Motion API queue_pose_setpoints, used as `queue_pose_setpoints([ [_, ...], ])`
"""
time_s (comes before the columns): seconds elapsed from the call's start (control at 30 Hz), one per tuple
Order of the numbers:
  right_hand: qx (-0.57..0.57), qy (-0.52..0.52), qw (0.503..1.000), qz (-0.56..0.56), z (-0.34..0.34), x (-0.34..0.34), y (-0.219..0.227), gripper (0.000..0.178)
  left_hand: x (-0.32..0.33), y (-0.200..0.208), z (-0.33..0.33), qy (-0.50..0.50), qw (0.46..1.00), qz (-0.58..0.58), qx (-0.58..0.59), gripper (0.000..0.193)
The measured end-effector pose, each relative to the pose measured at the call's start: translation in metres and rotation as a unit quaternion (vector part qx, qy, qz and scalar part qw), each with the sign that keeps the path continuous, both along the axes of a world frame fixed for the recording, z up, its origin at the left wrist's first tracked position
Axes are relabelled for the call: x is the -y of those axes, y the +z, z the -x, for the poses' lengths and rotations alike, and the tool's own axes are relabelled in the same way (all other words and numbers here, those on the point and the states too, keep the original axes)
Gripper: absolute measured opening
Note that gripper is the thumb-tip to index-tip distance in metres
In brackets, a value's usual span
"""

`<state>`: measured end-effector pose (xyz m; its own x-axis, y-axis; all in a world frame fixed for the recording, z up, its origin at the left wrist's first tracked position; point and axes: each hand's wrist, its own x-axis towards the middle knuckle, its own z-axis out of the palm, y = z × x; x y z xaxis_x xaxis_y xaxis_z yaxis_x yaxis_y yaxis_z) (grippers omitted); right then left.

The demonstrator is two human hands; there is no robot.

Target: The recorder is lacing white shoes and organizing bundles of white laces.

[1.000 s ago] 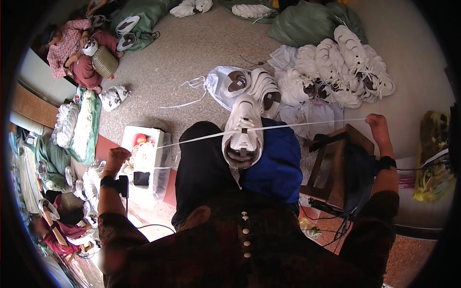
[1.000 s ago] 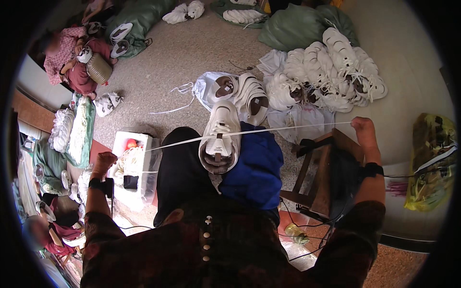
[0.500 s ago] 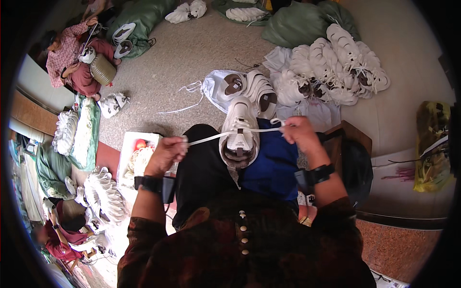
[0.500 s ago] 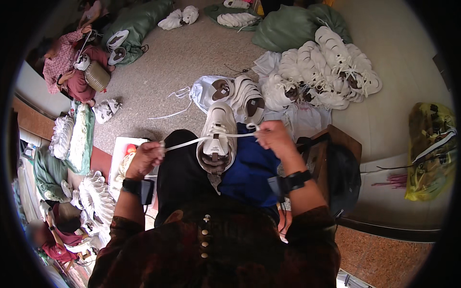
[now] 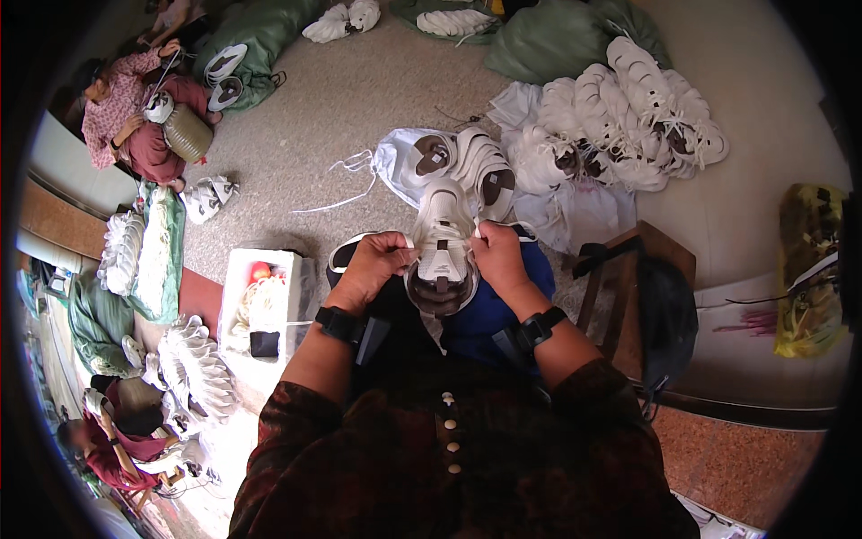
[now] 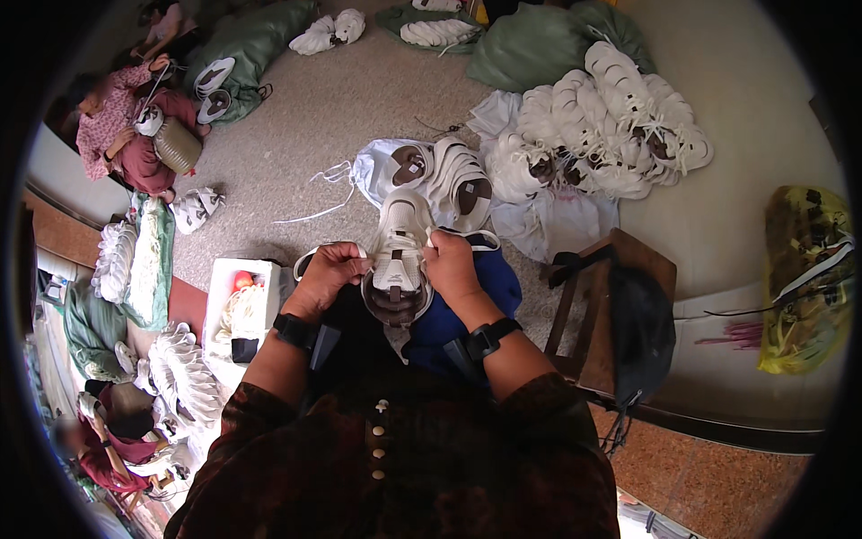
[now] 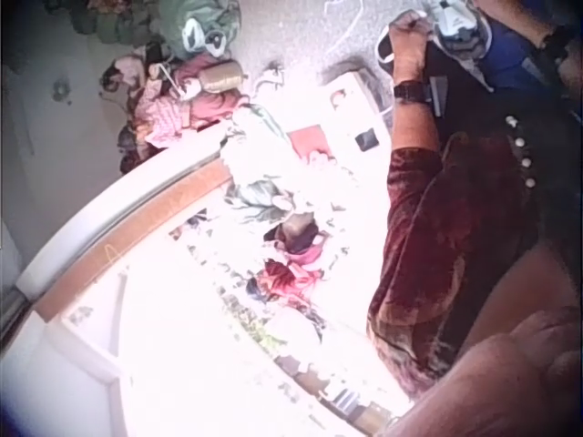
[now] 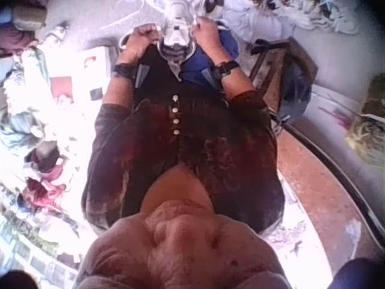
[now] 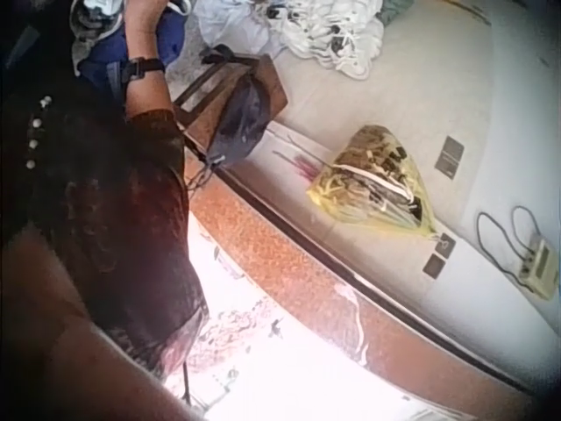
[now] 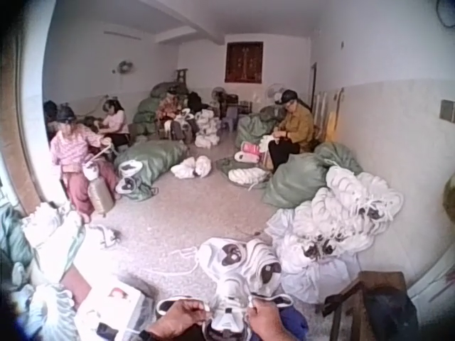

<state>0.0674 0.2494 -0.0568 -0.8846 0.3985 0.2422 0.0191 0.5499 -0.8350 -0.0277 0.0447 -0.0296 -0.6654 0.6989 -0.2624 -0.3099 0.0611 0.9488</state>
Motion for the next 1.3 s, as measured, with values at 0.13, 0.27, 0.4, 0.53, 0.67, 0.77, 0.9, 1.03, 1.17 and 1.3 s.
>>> queue_pose_setpoints([
  [0.13,-0.016,-0.016,0.988,-0.153,0.0,0.009,0.01,0.015,0.003,-0.002,-0.001,0.002,1.0,0.005,-0.021,0.006],
  [0.27,-0.021,-0.01,0.986,-0.165,-0.001,0.018,0.011,0.016,0.003,-0.003,-0.003,0.005,0.999,0.011,-0.031,0.011],
  [0.4,0.087,-0.094,0.989,0.078,-0.003,0.011,0.004,0.014,0.004,-0.002,-0.006,0.003,0.999,0.011,-0.048,0.013],
  [0.53,0.011,-0.104,0.994,-0.019,0.0,0.019,0.001,0.011,0.006,-0.005,-0.005,0.001,0.998,-0.005,-0.056,0.013],
  [0.67,0.027,-0.066,0.988,-0.14,-0.001,0.03,0.011,0.016,0.006,-0.003,-0.008,0.005,0.998,0.009,-0.066,0.014],
  [0.77,0.025,-0.036,0.992,-0.12,0.004,0.015,0.004,0.02,0.006,-0.002,-0.012,0.011,0.996,0.012,-0.085,0.014],
  [0.9,0.059,-0.079,0.993,-0.06,-0.001,0.013,0.008,0.024,0.002,0.006,-0.023,0.042,0.996,-0.011,-0.082,0.011],
  [1.03,0.053,-0.062,0.983,-0.167,-0.011,0.023,0.019,0.022,-0.014,0.024,-0.037,0.009,0.997,0.015,-0.08,0.002],
  [1.17,0.036,0.012,0.964,-0.262,-0.026,0.033,0.036,0.017,-0.034,0.03,-0.038,-0.026,0.991,0.078,-0.108,0.006],
  [1.3,0.052,0.027,0.959,-0.277,-0.029,0.028,0.02,0.015,-0.057,0.019,-0.038,-0.052,0.95,0.143,-0.272,0.008],
])
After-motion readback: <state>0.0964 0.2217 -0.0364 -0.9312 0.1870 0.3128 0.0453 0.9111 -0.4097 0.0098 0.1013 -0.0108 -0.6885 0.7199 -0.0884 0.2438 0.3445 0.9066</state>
